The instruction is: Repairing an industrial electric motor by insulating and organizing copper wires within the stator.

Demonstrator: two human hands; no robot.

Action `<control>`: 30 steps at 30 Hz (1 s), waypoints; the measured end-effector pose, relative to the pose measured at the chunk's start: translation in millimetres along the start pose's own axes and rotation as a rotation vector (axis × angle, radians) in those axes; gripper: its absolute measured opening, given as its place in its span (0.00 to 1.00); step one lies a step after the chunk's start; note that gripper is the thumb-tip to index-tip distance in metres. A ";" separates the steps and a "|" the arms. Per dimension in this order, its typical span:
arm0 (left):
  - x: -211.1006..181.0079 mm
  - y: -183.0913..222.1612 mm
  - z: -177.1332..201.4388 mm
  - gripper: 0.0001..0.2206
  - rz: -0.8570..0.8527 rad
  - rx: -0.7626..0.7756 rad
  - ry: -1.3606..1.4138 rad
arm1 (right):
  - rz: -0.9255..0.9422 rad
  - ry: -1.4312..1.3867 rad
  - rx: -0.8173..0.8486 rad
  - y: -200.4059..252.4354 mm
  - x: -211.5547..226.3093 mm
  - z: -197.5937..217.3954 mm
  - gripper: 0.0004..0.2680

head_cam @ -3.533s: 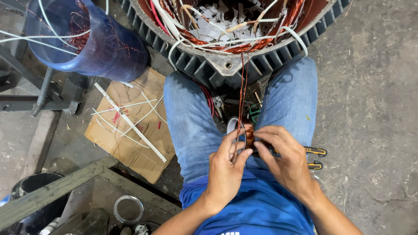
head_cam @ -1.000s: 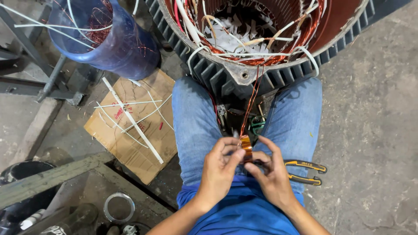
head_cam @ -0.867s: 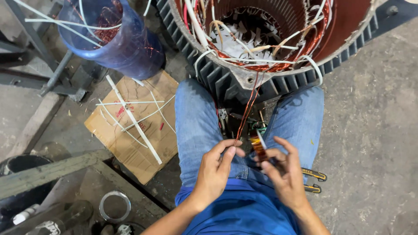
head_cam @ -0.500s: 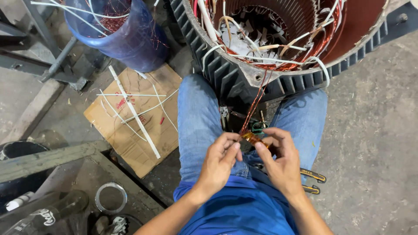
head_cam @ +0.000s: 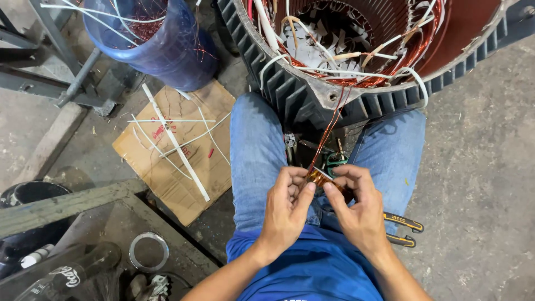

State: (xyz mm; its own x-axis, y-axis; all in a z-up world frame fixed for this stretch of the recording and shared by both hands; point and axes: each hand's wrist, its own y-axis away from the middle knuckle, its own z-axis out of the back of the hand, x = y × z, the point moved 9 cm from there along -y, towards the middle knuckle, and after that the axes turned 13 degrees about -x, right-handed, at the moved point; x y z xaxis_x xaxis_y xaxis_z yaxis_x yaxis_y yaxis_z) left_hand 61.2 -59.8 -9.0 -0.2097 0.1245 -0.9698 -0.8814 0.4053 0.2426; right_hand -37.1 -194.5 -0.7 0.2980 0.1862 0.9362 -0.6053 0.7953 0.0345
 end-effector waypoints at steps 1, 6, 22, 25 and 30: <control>0.8 -0.4 -0.8 0.11 0.001 0.001 -0.001 | -0.002 -0.001 0.000 -0.1 0.7 0.3 0.14; 11.5 -3.9 -3.0 0.07 0.046 0.008 0.089 | 0.004 -0.005 0.010 -0.5 -1.5 0.7 0.13; 5.1 -8.5 0.0 0.07 -0.031 -0.030 -0.099 | 0.031 0.045 -0.006 2.0 -0.3 2.3 0.14; 3.1 -11.5 1.5 0.07 -0.061 -0.055 -0.130 | 0.032 0.037 0.001 2.2 -1.6 0.4 0.14; 8.5 -13.8 2.7 0.10 -0.013 -0.044 -0.148 | -0.002 0.031 0.018 3.4 -5.4 -3.3 0.14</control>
State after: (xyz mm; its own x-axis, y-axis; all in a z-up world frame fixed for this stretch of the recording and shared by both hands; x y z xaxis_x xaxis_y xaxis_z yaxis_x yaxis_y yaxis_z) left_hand 72.7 -61.9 -20.5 -0.1366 0.2526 -0.9579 -0.9021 0.3678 0.2256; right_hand -38.4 -191.0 -6.8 0.3212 0.2028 0.9251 -0.6180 0.7850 0.0425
